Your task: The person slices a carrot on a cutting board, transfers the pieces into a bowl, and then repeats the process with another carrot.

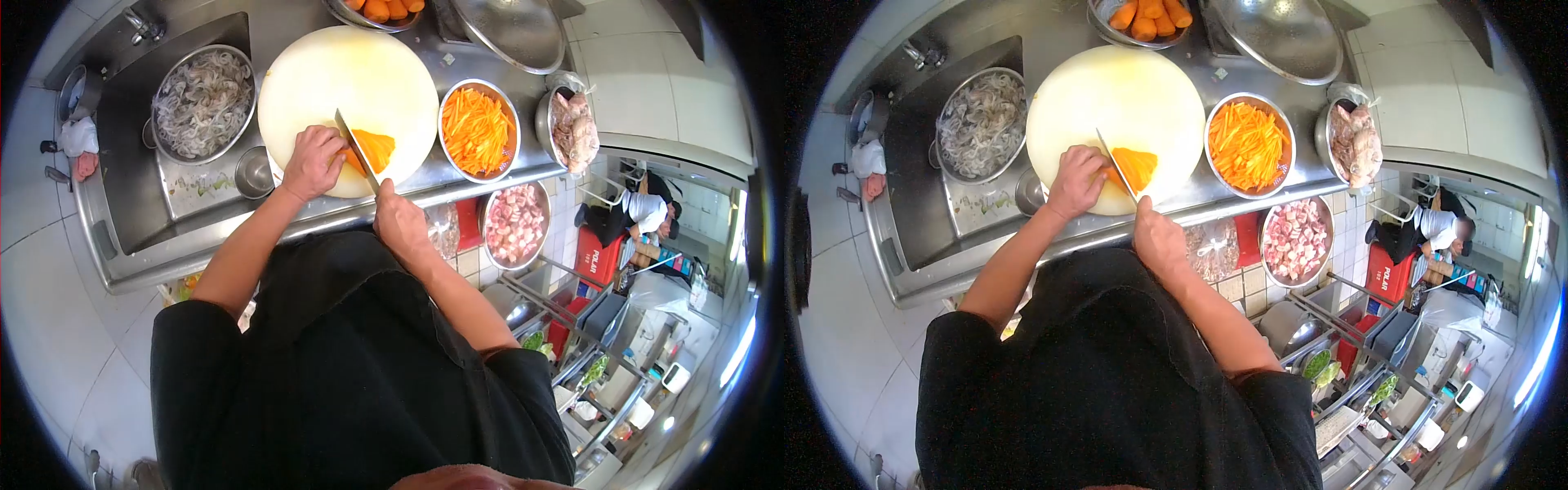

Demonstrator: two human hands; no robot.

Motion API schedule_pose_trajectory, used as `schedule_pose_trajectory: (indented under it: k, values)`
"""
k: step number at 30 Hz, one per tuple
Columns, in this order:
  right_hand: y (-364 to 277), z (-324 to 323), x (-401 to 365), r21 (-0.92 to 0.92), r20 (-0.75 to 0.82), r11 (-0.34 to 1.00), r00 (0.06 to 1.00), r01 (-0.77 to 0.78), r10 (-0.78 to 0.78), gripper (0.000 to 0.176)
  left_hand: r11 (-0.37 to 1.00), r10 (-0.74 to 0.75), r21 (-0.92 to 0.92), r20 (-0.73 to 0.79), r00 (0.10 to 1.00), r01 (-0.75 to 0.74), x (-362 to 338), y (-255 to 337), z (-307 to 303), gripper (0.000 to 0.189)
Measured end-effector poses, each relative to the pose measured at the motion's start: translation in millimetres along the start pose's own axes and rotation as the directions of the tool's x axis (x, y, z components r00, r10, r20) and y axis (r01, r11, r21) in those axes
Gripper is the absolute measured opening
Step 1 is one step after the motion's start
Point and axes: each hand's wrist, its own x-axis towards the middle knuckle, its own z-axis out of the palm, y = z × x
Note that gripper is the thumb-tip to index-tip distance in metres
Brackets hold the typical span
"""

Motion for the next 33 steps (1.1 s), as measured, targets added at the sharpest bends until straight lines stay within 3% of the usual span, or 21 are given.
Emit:
schedule_pose_trajectory:
  k: [9, 14, 17, 20, 27, 33]
  values:
    - [-3.8, -47.9, -34.8, -0.005, -0.022, 0.999, 0.999, 0.042, -0.042, 0.013, 1.0, -0.005, -0.012, -0.02, 1.0, 0.005, -1.9, -0.6, 3.0, 0.023]
    - [-1.3, -40.3, -42.3, 0.018, 0.02, 1.0, 1.0, -0.005, 0.005, 0.014, 1.0, 0.007, -0.014, -0.047, 0.999, -0.007, -0.7, 0.4, 1.6, 0.024]
    - [8.5, -4.9, -11.8, 0.027, 0.014, 0.998, 0.999, 0.052, -0.052, 0.015, 1.0, 0.001, -0.01, -0.042, 0.999, -0.001, -6.1, 1.1, 5.0, 0.024]
    - [1.9, -5.9, -1.1, 0.014, 0.048, 1.0, 0.999, -0.027, 0.027, 0.017, 1.0, -0.015, -0.026, -0.043, 0.999, 0.014, -2.1, -2.1, 1.7, 0.022]
    - [-2.4, -38.0, -22.6, 0.009, -0.046, 0.998, 0.997, 0.069, -0.069, 0.017, 0.999, -0.018, -0.04, -0.086, 0.996, 0.014, -2.1, -3.0, 3.3, 0.02]
    - [3.9, -38.7, -37.4, 0.034, 0.001, 0.999, 0.999, 0.04, -0.04, 0.014, 0.999, -0.007, -0.032, -0.078, 0.997, 0.004, -3.2, -6.0, 3.5, 0.024]
